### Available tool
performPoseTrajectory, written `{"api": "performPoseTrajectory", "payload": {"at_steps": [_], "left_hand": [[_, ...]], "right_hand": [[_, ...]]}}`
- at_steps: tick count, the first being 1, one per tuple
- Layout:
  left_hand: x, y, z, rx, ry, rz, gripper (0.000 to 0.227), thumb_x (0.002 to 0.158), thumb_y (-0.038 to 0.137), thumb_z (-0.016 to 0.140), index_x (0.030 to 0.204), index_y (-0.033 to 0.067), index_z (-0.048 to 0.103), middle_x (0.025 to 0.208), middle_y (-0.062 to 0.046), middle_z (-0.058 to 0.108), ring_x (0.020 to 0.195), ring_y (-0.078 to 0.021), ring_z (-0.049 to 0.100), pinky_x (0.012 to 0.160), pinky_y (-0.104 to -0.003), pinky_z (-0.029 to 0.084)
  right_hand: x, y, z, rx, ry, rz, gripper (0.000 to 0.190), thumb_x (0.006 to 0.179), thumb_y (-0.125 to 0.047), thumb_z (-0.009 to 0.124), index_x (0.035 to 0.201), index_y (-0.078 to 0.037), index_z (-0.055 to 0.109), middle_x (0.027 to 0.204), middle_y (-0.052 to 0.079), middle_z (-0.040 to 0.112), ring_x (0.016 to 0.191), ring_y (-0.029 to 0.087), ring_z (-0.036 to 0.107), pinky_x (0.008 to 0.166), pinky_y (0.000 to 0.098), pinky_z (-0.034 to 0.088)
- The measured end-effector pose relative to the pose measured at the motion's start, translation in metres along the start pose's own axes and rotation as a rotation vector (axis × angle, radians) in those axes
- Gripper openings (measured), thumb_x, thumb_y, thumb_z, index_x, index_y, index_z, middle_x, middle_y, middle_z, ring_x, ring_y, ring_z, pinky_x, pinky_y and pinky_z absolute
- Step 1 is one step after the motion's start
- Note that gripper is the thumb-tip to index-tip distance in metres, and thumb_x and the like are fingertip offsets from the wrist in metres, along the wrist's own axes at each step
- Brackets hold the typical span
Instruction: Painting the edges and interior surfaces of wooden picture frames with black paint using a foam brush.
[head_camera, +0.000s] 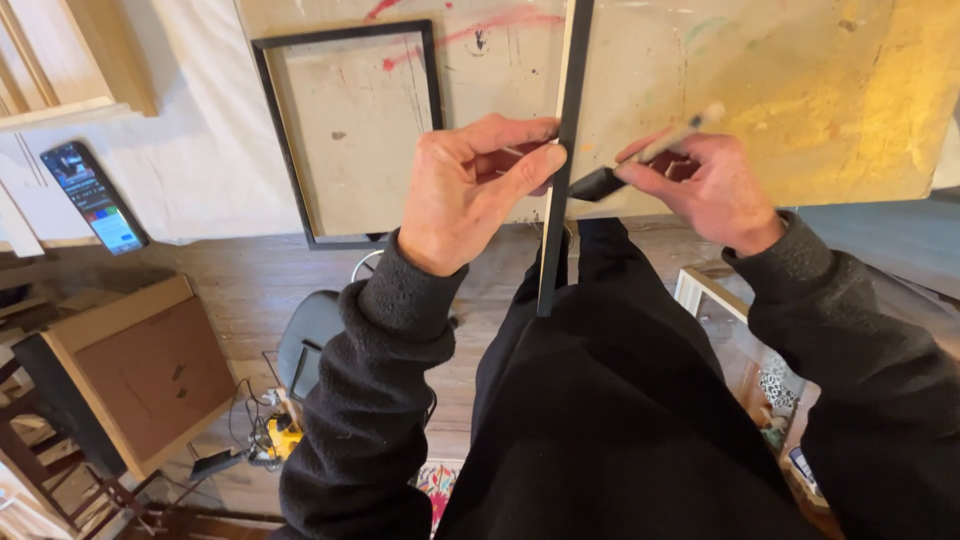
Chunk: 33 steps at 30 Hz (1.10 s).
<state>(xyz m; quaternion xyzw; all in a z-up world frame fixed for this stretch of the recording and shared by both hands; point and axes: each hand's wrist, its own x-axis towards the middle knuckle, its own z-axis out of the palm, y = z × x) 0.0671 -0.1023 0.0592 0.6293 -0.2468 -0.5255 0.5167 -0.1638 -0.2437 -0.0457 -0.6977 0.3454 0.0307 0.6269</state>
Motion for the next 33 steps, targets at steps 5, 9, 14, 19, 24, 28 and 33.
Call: {"api": "performPoseTrajectory", "payload": {"at_steps": [5, 9, 14, 19, 24, 28, 33], "left_hand": [[0.001, -0.008, 0.000, -0.068, -0.006, 0.014, 0.030, 0.098, 0.009, 0.076, 0.124, -0.0053, 0.072, 0.105, -0.007, 0.076, 0.092, -0.0096, 0.072, 0.083, -0.025, 0.062], [0.000, -0.005, -0.002, -0.005, 0.025, 0.006, 0.030, 0.098, 0.009, 0.077, 0.123, -0.0049, 0.072, 0.103, -0.007, 0.076, 0.091, -0.0096, 0.072, 0.082, -0.024, 0.062], [-0.001, -0.005, -0.002, 0.010, 0.027, 0.015, 0.028, 0.098, 0.010, 0.076, 0.122, -0.0033, 0.072, 0.103, -0.006, 0.076, 0.089, -0.0082, 0.072, 0.080, -0.023, 0.062], [-0.003, -0.006, -0.002, 0.020, 0.048, 0.006, 0.028, 0.098, 0.009, 0.076, 0.122, -0.0044, 0.073, 0.100, -0.007, 0.077, 0.088, -0.0083, 0.071, 0.079, -0.023, 0.060], [-0.001, -0.007, -0.002, 0.014, 0.029, 0.037, 0.029, 0.098, 0.010, 0.076, 0.123, -0.0045, 0.071, 0.103, -0.007, 0.077, 0.089, -0.0093, 0.074, 0.079, -0.023, 0.062], [-0.003, -0.006, -0.002, 0.022, 0.044, 0.013, 0.028, 0.098, 0.009, 0.076, 0.122, -0.0053, 0.072, 0.101, -0.009, 0.078, 0.087, -0.0097, 0.074, 0.078, -0.023, 0.062], [-0.002, -0.005, -0.001, -0.012, 0.022, 0.037, 0.027, 0.099, 0.009, 0.075, 0.121, -0.0059, 0.072, 0.102, -0.009, 0.077, 0.089, -0.0100, 0.074, 0.079, -0.024, 0.063]], "right_hand": [[0.007, 0.023, 0.018, -0.228, 0.119, -0.299, 0.017, 0.102, -0.023, 0.075, 0.109, -0.008, 0.076, 0.094, 0.003, 0.069, 0.062, 0.005, 0.056, 0.055, 0.0214, 0.048], [0.007, 0.003, 0.032, -0.174, 0.096, -0.244, 0.018, 0.096, -0.022, 0.077, 0.107, -0.008, 0.077, 0.089, 0.005, 0.070, 0.066, 0.011, 0.060, 0.058, 0.0282, 0.047], [0.013, 0.017, 0.043, -0.259, 0.062, -0.240, 0.021, 0.094, -0.025, 0.078, 0.104, -0.007, 0.076, 0.083, 0.012, 0.066, 0.068, 0.023, 0.060, 0.062, 0.0351, 0.050], [0.016, 0.014, 0.046, -0.205, 0.032, -0.371, 0.021, 0.095, -0.024, 0.076, 0.105, -0.006, 0.074, 0.089, 0.011, 0.069, 0.077, 0.024, 0.063, 0.069, 0.0362, 0.052], [0.020, 0.008, 0.040, -0.220, 0.024, -0.372, 0.022, 0.095, -0.025, 0.077, 0.107, -0.006, 0.075, 0.087, 0.011, 0.068, 0.076, 0.024, 0.061, 0.071, 0.0368, 0.052], [0.017, 0.010, 0.042, -0.256, 0.076, -0.252, 0.023, 0.095, -0.027, 0.080, 0.105, -0.007, 0.076, 0.082, 0.011, 0.065, 0.072, 0.025, 0.060, 0.068, 0.0370, 0.051], [0.015, 0.013, 0.046, -0.238, 0.065, -0.414, 0.022, 0.095, -0.024, 0.078, 0.107, -0.006, 0.075, 0.090, 0.011, 0.068, 0.081, 0.026, 0.062, 0.074, 0.0365, 0.052]]}}
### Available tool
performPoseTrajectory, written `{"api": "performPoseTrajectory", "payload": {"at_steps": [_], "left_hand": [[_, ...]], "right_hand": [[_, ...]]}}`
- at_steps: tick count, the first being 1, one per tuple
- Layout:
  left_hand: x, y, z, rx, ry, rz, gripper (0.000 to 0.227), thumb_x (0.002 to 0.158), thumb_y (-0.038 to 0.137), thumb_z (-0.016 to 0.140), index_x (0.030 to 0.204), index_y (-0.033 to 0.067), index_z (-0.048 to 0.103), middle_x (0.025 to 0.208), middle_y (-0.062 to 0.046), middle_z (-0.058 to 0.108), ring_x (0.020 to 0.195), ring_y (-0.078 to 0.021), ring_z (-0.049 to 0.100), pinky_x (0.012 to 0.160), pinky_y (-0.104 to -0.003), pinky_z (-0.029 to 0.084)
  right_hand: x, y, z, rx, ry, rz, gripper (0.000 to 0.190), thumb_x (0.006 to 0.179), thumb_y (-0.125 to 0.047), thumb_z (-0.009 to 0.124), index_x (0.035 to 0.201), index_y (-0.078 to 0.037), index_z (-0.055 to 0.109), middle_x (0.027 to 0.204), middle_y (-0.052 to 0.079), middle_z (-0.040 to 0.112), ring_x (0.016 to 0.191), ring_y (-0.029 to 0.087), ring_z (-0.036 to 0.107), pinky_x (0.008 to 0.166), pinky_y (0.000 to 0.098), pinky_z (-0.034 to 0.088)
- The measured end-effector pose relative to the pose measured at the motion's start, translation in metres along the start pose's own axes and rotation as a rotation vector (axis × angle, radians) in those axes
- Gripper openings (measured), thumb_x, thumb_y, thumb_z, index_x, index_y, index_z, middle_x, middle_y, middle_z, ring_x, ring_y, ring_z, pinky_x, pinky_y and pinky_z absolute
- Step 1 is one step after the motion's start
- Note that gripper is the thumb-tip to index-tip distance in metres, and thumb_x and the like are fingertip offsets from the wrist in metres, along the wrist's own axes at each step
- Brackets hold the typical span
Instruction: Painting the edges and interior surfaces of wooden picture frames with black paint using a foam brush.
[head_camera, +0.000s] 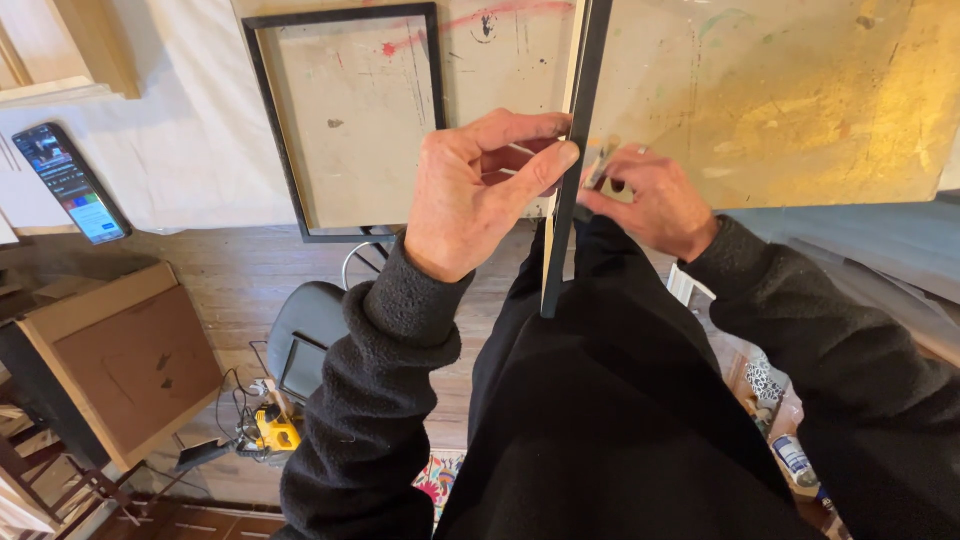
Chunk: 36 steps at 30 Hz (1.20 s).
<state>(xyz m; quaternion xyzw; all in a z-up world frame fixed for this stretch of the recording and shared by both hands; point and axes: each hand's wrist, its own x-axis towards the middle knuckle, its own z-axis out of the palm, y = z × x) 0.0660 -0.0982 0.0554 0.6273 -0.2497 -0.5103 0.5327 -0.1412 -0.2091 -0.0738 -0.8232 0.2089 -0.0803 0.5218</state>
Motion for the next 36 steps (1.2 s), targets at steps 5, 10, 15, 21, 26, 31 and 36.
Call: {"api": "performPoseTrajectory", "payload": {"at_steps": [5, 10, 15, 21, 26, 31, 36], "left_hand": [[0.000, 0.003, -0.002, 0.049, 0.001, -0.014, 0.027, 0.098, 0.008, 0.075, 0.122, -0.0044, 0.071, 0.101, -0.008, 0.078, 0.088, -0.0097, 0.074, 0.077, -0.023, 0.062], [0.001, 0.000, -0.001, 0.019, 0.004, 0.008, 0.026, 0.099, 0.008, 0.075, 0.121, -0.0040, 0.072, 0.101, -0.008, 0.077, 0.087, -0.0095, 0.074, 0.078, -0.023, 0.063], [0.001, -0.001, -0.002, 0.021, 0.021, 0.006, 0.026, 0.098, 0.008, 0.076, 0.120, -0.0042, 0.072, 0.099, -0.008, 0.077, 0.085, -0.0096, 0.073, 0.076, -0.023, 0.062], [0.000, 0.002, -0.001, 0.020, 0.016, -0.002, 0.025, 0.098, 0.008, 0.076, 0.120, -0.0030, 0.073, 0.100, -0.008, 0.077, 0.086, -0.0088, 0.074, 0.075, -0.023, 0.063], [0.000, 0.004, -0.001, 0.020, 0.022, -0.026, 0.025, 0.097, 0.009, 0.076, 0.119, -0.0019, 0.073, 0.097, -0.007, 0.077, 0.083, -0.0089, 0.073, 0.074, -0.023, 0.063], [0.000, 0.006, -0.002, 0.015, 0.020, -0.035, 0.024, 0.097, 0.010, 0.077, 0.119, -0.0009, 0.074, 0.097, -0.007, 0.078, 0.082, -0.0086, 0.074, 0.073, -0.023, 0.062], [0.001, 0.009, -0.002, 0.011, 0.013, -0.059, 0.025, 0.095, 0.010, 0.077, 0.118, -0.0004, 0.074, 0.097, -0.007, 0.079, 0.082, -0.0089, 0.076, 0.072, -0.023, 0.063]], "right_hand": [[0.004, -0.007, -0.004, -0.053, -0.047, 0.211, 0.022, 0.091, -0.025, 0.081, 0.103, -0.007, 0.078, 0.086, 0.013, 0.066, 0.071, 0.029, 0.060, 0.066, 0.0404, 0.050], [0.010, 0.008, -0.006, -0.026, 0.001, -0.028, 0.021, 0.097, -0.024, 0.077, 0.106, -0.006, 0.075, 0.089, 0.010, 0.066, 0.081, 0.025, 0.061, 0.071, 0.0365, 0.051], [0.018, 0.003, -0.015, 0.032, 0.107, 0.130, 0.023, 0.101, -0.025, 0.078, 0.110, -0.005, 0.076, 0.087, 0.008, 0.067, 0.071, 0.020, 0.055, 0.067, 0.0333, 0.048], [0.017, 0.024, -0.009, -0.039, -0.005, -0.037, 0.027, 0.095, -0.025, 0.082, 0.098, 0.000, 0.072, 0.083, 0.010, 0.064, 0.074, 0.015, 0.057, 0.067, 0.0300, 0.048], [0.054, 0.016, -0.042, 0.045, 0.140, 0.030, 0.019, 0.107, -0.021, 0.076, 0.110, -0.003, 0.078, 0.093, 0.005, 0.069, 0.071, 0.011, 0.052, 0.063, 0.0284, 0.041], [0.043, 0.017, -0.033, -0.084, 0.075, 0.140, 0.022, 0.102, -0.025, 0.079, 0.099, -0.004, 0.078, 0.083, 0.005, 0.068, 0.063, 0.010, 0.053, 0.057, 0.0268, 0.043], [0.043, 0.032, -0.030, -0.041, -0.037, 0.035, 0.021, 0.093, -0.022, 0.084, 0.095, -0.002, 0.077, 0.077, 0.007, 0.066, 0.067, 0.011, 0.056, 0.058, 0.0257, 0.046]]}}
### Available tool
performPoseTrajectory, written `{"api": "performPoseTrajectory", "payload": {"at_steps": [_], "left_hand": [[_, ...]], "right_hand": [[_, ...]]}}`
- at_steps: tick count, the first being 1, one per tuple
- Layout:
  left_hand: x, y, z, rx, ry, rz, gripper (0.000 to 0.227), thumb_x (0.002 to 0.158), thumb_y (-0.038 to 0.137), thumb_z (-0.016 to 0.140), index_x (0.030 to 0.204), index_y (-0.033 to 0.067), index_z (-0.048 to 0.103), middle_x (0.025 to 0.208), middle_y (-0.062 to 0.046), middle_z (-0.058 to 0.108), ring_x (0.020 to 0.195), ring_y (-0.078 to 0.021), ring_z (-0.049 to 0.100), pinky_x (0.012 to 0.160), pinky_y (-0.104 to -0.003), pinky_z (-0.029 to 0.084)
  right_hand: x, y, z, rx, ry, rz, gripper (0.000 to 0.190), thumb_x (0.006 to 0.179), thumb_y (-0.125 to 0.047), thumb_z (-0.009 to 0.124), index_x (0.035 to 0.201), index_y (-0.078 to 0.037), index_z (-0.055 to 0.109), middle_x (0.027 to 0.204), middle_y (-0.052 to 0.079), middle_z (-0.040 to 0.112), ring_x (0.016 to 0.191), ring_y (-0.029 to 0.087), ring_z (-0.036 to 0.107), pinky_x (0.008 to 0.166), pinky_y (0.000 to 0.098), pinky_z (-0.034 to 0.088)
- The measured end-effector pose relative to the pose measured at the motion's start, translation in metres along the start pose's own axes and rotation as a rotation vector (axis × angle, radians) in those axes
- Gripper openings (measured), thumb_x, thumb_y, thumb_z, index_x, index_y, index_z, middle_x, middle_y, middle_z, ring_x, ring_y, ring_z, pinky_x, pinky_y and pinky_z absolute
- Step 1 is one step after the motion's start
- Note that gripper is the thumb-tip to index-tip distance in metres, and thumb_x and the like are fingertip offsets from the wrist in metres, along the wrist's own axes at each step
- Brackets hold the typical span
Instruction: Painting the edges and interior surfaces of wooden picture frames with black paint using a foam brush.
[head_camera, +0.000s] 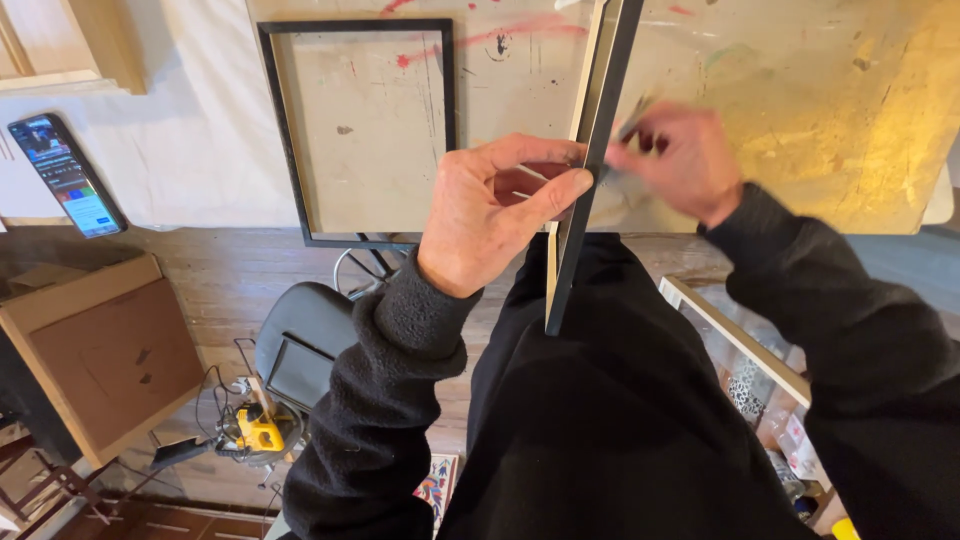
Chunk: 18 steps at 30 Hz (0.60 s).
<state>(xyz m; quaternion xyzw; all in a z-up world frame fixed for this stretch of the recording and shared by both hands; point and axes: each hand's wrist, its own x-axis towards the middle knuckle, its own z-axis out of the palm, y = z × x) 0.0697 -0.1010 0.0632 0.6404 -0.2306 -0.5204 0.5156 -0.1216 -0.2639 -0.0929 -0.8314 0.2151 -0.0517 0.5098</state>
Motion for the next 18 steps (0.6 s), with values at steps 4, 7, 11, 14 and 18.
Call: {"api": "performPoseTrajectory", "payload": {"at_steps": [4, 7, 11, 14, 18], "left_hand": [[0.001, 0.001, -0.001, 0.019, 0.003, -0.012, 0.025, 0.095, 0.011, 0.077, 0.118, -0.0003, 0.074, 0.096, -0.007, 0.078, 0.081, -0.0088, 0.074, 0.071, -0.022, 0.062], [0.000, -0.001, -0.002, 0.004, -0.001, -0.023, 0.026, 0.095, 0.011, 0.077, 0.118, -0.0002, 0.074, 0.096, -0.007, 0.078, 0.082, -0.0084, 0.074, 0.073, -0.022, 0.062], [0.001, -0.001, -0.004, 0.037, -0.003, -0.011, 0.025, 0.095, 0.012, 0.078, 0.116, 0.0003, 0.074, 0.097, -0.007, 0.079, 0.082, -0.0079, 0.074, 0.072, -0.022, 0.061], [0.002, 0.001, -0.004, 0.033, 0.000, -0.039, 0.026, 0.094, 0.012, 0.078, 0.116, 0.0008, 0.075, 0.095, -0.007, 0.079, 0.080, -0.0079, 0.074, 0.071, -0.022, 0.061], [0.002, 0.000, -0.004, 0.027, -0.007, -0.028, 0.025, 0.095, 0.012, 0.078, 0.116, 0.0007, 0.074, 0.097, -0.006, 0.079, 0.082, -0.0078, 0.075, 0.073, -0.022, 0.062]], "right_hand": [[0.030, 0.000, -0.029, 0.020, 0.157, -0.026, 0.016, 0.103, -0.016, 0.082, 0.104, -0.001, 0.077, 0.086, 0.005, 0.070, 0.068, 0.009, 0.057, 0.064, 0.0266, 0.046], [0.034, -0.007, -0.037, 0.004, 0.217, -0.057, 0.014, 0.108, -0.014, 0.081, 0.105, 0.000, 0.078, 0.087, 0.005, 0.071, 0.071, 0.009, 0.058, 0.066, 0.0259, 0.046], [0.026, 0.001, -0.024, -0.019, 0.093, 0.031, 0.017, 0.102, -0.018, 0.082, 0.097, -0.003, 0.077, 0.082, 0.006, 0.068, 0.062, 0.009, 0.056, 0.056, 0.0237, 0.047], [0.027, 0.007, -0.022, 0.016, 0.054, -0.024, 0.016, 0.097, -0.017, 0.082, 0.100, -0.002, 0.077, 0.083, 0.006, 0.070, 0.065, 0.009, 0.059, 0.059, 0.0222, 0.048], [0.051, -0.001, -0.043, 0.059, 0.150, 0.001, 0.020, 0.108, -0.018, 0.080, 0.098, -0.001, 0.077, 0.081, 0.005, 0.072, 0.067, 0.009, 0.061, 0.064, 0.0233, 0.048]]}}
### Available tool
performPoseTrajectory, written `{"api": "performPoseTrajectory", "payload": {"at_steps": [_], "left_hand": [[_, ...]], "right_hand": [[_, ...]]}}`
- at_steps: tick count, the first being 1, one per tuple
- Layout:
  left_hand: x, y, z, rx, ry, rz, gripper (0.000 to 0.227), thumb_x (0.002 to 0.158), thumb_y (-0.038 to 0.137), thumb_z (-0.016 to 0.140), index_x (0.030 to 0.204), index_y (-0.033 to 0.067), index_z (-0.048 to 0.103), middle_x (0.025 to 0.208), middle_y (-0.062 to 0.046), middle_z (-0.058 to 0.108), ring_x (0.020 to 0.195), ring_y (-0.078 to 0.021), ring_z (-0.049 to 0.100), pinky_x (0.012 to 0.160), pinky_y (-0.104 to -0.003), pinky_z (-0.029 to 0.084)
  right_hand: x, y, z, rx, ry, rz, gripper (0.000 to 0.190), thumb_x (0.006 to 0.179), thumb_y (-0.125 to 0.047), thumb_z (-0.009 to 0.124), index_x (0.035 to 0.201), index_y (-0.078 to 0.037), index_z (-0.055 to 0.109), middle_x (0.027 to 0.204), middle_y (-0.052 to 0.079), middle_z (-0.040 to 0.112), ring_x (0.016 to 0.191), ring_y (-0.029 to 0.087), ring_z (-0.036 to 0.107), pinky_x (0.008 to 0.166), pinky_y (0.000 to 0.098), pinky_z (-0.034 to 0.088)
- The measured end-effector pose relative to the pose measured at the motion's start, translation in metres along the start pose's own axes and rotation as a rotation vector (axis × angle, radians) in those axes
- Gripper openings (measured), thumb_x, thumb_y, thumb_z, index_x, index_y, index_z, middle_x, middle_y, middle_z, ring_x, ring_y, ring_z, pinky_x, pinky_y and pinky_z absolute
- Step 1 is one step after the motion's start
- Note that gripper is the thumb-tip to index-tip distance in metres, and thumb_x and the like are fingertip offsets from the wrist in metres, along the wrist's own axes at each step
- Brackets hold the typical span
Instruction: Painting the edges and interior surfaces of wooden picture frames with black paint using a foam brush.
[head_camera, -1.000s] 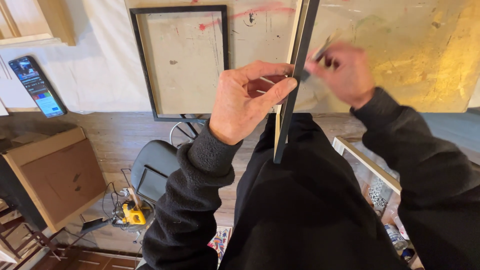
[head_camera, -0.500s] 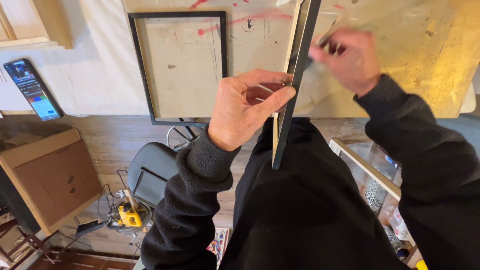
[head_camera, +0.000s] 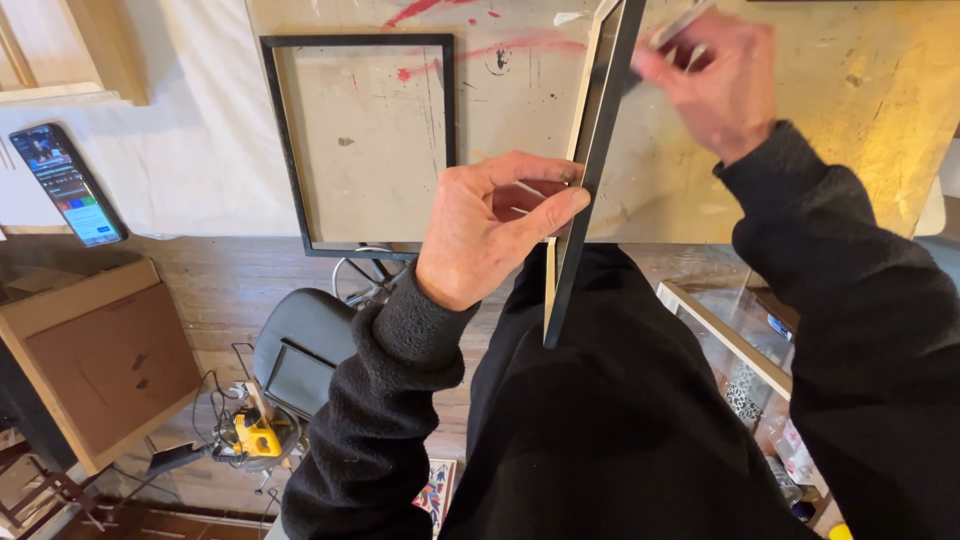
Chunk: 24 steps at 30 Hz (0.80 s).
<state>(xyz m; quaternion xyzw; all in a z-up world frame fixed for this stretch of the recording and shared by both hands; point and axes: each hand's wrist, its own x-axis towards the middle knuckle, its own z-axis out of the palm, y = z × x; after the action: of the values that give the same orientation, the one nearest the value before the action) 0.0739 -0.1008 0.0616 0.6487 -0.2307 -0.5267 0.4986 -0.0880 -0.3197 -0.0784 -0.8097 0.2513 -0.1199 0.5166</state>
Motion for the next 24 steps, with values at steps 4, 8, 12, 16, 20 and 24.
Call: {"api": "performPoseTrajectory", "payload": {"at_steps": [4, 8, 12, 16, 20, 24], "left_hand": [[0.000, 0.000, 0.000, 0.010, 0.006, -0.012, 0.025, 0.094, 0.012, 0.078, 0.115, 0.0000, 0.075, 0.094, -0.005, 0.078, 0.080, -0.0074, 0.073, 0.071, -0.022, 0.060], [0.001, 0.000, -0.001, -0.035, 0.004, -0.024, 0.024, 0.093, 0.010, 0.079, 0.114, -0.0009, 0.074, 0.094, -0.006, 0.078, 0.080, -0.0075, 0.073, 0.071, -0.022, 0.061], [0.001, 0.002, -0.001, 0.013, 0.003, -0.010, 0.023, 0.093, 0.010, 0.079, 0.113, -0.0005, 0.075, 0.095, -0.005, 0.078, 0.080, -0.0071, 0.074, 0.072, -0.022, 0.061], [0.000, 0.003, -0.002, -0.012, 0.006, -0.035, 0.023, 0.093, 0.010, 0.079, 0.114, -0.0005, 0.075, 0.093, -0.006, 0.078, 0.080, -0.0065, 0.072, 0.071, -0.022, 0.061], [-0.001, 0.006, -0.003, 0.019, 0.010, -0.036, 0.023, 0.093, 0.010, 0.079, 0.113, 0.0000, 0.075, 0.092, -0.005, 0.078, 0.081, -0.0060, 0.072, 0.072, -0.021, 0.060], [-0.001, 0.003, -0.002, -0.024, 0.006, -0.056, 0.022, 0.094, 0.010, 0.078, 0.114, -0.0001, 0.075, 0.091, -0.006, 0.078, 0.080, -0.0063, 0.072, 0.072, -0.021, 0.060]], "right_hand": [[-0.004, -0.011, -0.006, -0.084, 0.131, -0.115, 0.014, 0.108, -0.015, 0.080, 0.111, -0.001, 0.076, 0.103, 0.010, 0.072, 0.077, 0.013, 0.064, 0.063, 0.0265, 0.051], [-0.023, 0.006, -0.003, -0.562, 0.125, -0.493, 0.024, 0.097, -0.019, 0.093, 0.114, -0.010, 0.079, 0.104, 0.004, 0.069, 0.076, 0.018, 0.062, 0.064, 0.0323, 0.052], [-0.020, 0.005, 0.000, -0.594, 0.065, -0.544, 0.029, 0.096, -0.011, 0.090, 0.122, -0.012, 0.076, 0.102, -0.001, 0.066, 0.086, 0.016, 0.067, 0.066, 0.0293, 0.054], [-0.008, 0.003, 0.005, -0.596, 0.042, -0.591, 0.031, 0.090, -0.009, 0.088, 0.119, -0.011, 0.075, 0.105, -0.001, 0.066, 0.090, 0.018, 0.066, 0.068, 0.0329, 0.054], [0.001, 0.003, 0.007, -0.632, 0.061, -0.616, 0.025, 0.092, -0.010, 0.088, 0.111, -0.011, 0.072, 0.103, -0.001, 0.065, 0.090, 0.018, 0.067, 0.072, 0.0330, 0.055], [-0.007, 0.007, 0.009, -0.659, 0.037, -0.575, 0.024, 0.093, -0.010, 0.087, 0.111, -0.013, 0.071, 0.100, -0.003, 0.064, 0.089, 0.016, 0.066, 0.068, 0.0304, 0.056]]}}
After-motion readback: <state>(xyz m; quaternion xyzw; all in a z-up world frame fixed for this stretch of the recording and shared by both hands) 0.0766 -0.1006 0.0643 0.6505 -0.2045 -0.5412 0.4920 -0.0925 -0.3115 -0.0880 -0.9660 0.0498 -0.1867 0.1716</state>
